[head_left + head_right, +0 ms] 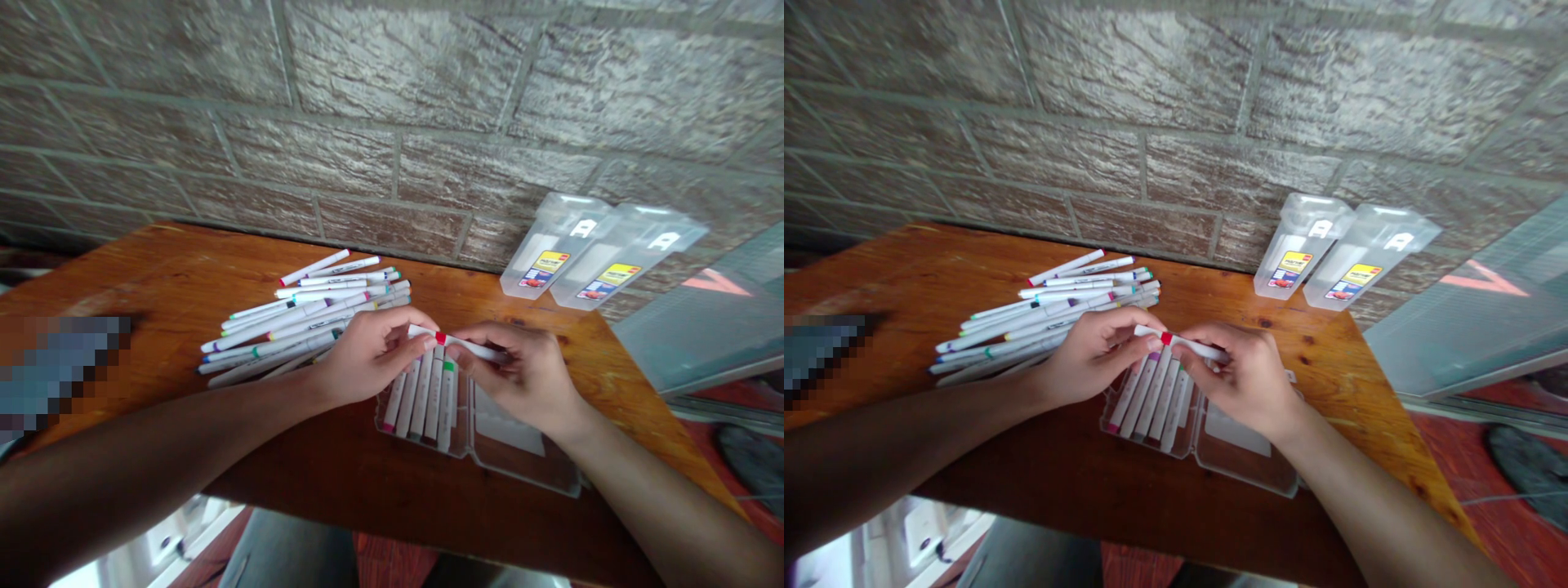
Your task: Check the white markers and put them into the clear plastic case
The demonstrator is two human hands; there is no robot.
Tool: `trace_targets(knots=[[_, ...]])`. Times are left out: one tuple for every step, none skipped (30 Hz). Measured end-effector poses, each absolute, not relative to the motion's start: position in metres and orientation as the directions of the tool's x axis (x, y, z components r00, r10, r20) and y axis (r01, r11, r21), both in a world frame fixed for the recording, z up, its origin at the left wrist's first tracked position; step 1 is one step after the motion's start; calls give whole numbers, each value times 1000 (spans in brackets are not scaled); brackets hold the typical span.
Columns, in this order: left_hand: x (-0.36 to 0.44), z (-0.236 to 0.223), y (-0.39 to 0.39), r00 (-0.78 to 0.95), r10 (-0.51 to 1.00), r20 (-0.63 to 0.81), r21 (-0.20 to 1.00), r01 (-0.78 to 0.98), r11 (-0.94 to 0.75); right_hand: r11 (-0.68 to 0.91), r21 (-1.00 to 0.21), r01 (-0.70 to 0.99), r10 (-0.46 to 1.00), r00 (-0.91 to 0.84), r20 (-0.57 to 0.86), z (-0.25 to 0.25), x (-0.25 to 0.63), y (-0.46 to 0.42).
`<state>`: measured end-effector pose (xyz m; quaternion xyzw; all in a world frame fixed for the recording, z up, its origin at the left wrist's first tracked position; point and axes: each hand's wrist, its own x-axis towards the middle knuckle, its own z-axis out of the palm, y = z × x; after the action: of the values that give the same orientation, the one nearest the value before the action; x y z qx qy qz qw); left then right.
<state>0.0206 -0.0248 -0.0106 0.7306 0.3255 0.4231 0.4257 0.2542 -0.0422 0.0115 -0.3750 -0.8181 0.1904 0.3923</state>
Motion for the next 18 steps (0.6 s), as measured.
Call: trace_targets(knots=[[21,-12,-24,428,838,337,907,91,-411,638,-616,462,770,-406,493,11,254,-42],[21,-12,-24,427,841,333,916,67,-397,630,-626,460,776,-399,488,10,255,-42],[21,-13,-23,426,843,330,922,44,-384,624,-633,458,781,-391,487,10,255,-41],[22,-13,-23,423,845,327,928,23,-371,622,-638,454,783,-384,489,9,256,-40],[22,-14,-23,421,847,325,934,1,-358,620,-643,449,784,-379,492,8,256,-40],[23,-13,-22,419,849,322,938,-21,-346,620,-647,444,784,-375,494,8,256,-39],[23,-13,-22,417,851,318,942,-42,-332,617,-652,440,786,-373,492,7,257,-39],[24,-13,-22,414,854,314,946,-62,-318,612,-658,438,790,-371,488,7,257,-38],[24,-12,-21,410,857,312,948,-80,-307,607,-665,435,794,-371,482,7,257,-38],[24,-12,-21,405,859,313,949,-98,-299,598,-674,434,801,-367,474,7,257,-38],[25,-11,-21,398,861,318,948,-113,-298,590,-683,431,806,-361,468,7,257,-38],[25,-11,-20,390,862,325,946,-125,-300,584,-690,427,810,-355,466,7,257,-38],[25,-11,-19,383,862,332,943,-134,-304,580,-695,424,813,-347,467,7,257,-38],[25,-11,-19,377,863,337,942,-140,-307,578,-698,422,815,-342,469,7,257,-38],[25,-11,-18,372,865,338,941,-143,-306,578,-699,421,815,-335,472,8,257,-38],[26,-11,-18,367,867,336,942,-147,-303,579,-699,421,815,-331,476,8,257,-38],[26,-11,-18,363,870,334,942,-149,-299,580,-698,420,814,-328,479,8,257,-38],[26,-12,-17,358,873,332,943,-152,-296,579,-700,418,815,-324,480,9,257,-37]])
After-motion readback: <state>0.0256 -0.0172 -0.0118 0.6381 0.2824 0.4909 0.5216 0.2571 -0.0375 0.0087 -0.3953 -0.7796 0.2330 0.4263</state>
